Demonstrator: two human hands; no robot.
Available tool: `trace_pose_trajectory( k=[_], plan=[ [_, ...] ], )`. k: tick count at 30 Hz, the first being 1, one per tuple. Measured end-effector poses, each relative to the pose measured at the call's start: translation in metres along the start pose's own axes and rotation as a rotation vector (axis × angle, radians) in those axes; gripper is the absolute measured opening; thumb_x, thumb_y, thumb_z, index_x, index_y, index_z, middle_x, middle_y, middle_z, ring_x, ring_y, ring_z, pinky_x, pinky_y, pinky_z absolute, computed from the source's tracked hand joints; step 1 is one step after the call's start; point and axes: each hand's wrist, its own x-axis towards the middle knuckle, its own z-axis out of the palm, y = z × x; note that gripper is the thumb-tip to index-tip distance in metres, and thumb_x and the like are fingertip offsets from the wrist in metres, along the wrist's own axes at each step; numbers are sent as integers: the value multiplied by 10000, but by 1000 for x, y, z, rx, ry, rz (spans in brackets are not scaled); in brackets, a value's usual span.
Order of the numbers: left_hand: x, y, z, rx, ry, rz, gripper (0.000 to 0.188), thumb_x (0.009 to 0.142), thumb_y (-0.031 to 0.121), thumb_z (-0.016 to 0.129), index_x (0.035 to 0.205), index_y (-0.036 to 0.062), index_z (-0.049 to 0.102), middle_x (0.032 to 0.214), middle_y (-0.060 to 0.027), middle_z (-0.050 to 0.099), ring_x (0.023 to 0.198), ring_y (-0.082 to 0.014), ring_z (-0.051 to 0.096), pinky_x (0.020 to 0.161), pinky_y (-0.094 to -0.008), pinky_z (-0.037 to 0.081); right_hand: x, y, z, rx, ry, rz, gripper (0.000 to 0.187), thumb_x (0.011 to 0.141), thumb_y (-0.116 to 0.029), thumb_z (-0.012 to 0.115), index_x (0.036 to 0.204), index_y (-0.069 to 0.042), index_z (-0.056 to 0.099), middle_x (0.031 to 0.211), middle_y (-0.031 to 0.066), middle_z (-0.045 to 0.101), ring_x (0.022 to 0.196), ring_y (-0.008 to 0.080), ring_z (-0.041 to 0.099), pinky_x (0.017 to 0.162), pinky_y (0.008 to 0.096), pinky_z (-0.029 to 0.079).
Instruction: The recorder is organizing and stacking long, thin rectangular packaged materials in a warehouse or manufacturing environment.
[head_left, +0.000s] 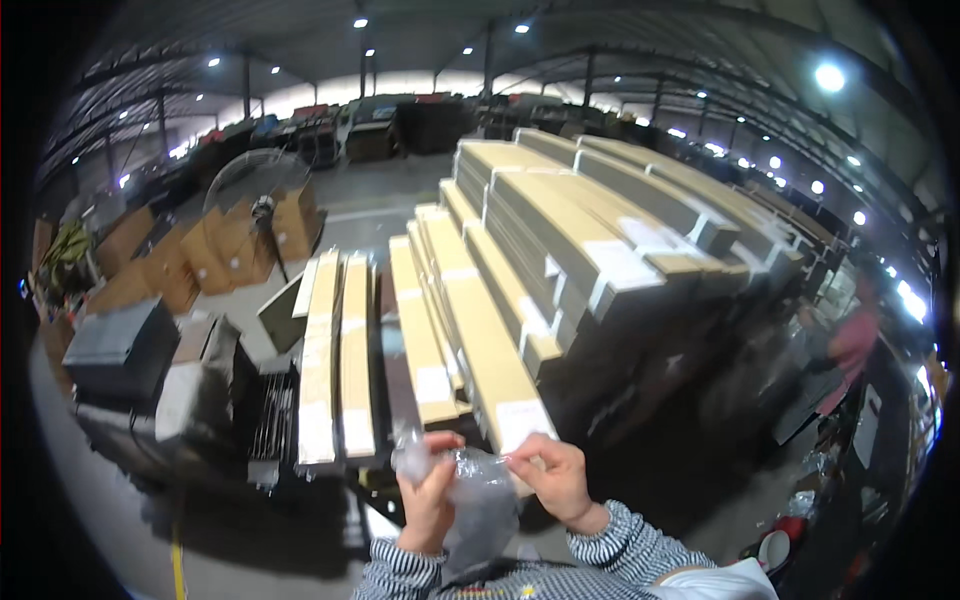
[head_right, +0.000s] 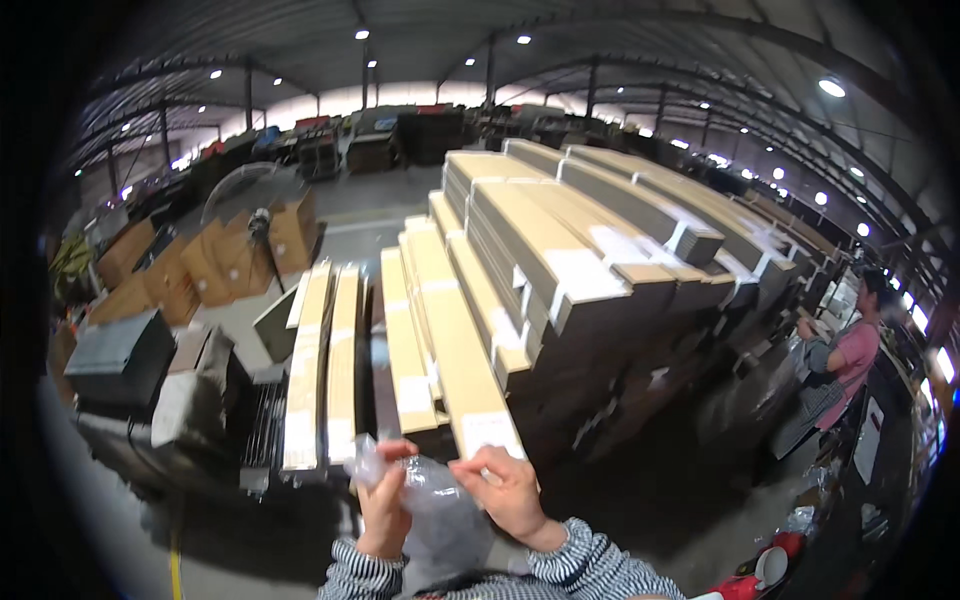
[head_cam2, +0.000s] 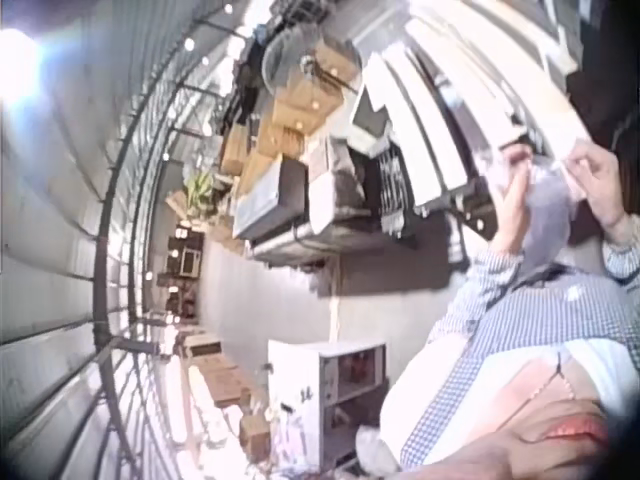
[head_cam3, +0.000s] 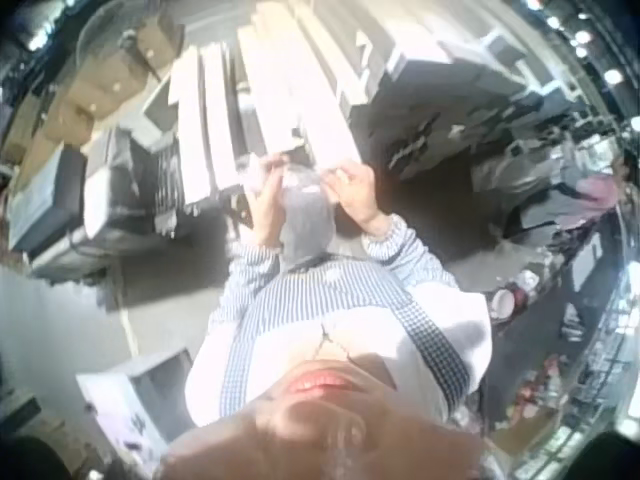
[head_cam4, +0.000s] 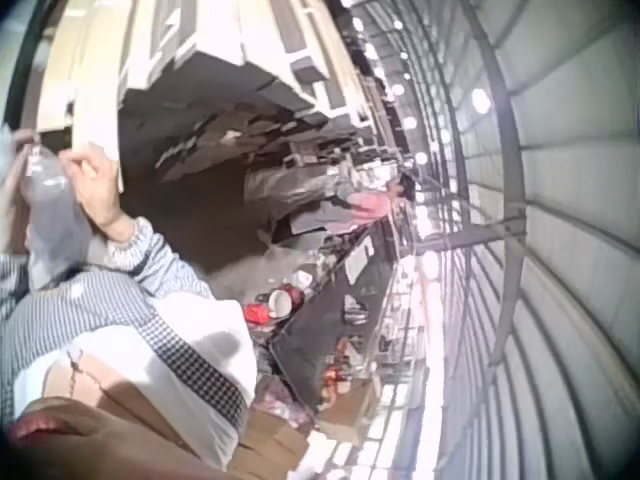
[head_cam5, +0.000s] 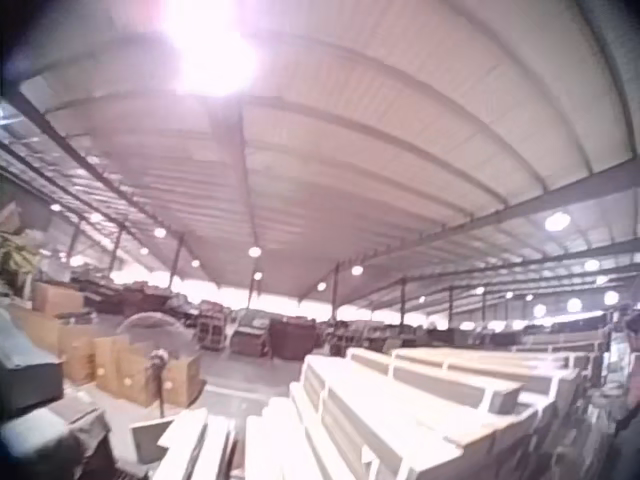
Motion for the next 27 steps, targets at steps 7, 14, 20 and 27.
trace_pose_trajectory(
  k=[7,14,20,27],
  plan=[
    [-5,-31,-4,171,-30,-193,135,879,128,718,866,6,663,739,-32,640,607,-93,567,563,-224,433,-14,25,-42,657,-281,199,244,910,-220,692,748,-54,616,852,36,627,942,178,573,850,322,429],
    [-13,-21,-2,-235,-173,-549,438,857,457,711,833,73,501,752,-121,613,663,-189,596,599,-302,486,-3,35,-81,683,-563,227,269,908,-223,678,754,-9,622,879,72,582,950,211,521,881,354,399],
    [5,20,-42,486,-735,-576,417,717,95,758,1116,9,674,773,-82,663,726,-177,658,647,-305,516,-9,19,-131,93,-864,294,151,887,-165,661,949,-33,702,967,71,689,866,198,628,829,311,493],
    [-6,-45,-32,1215,-1067,-43,195,710,53,699,901,55,658,892,-91,654,793,-301,660,685,-354,528,-47,112,-126,-853,-634,-142,82,787,-73,584,806,6,598,853,93,627,841,243,600,724,333,484]
  ],
)
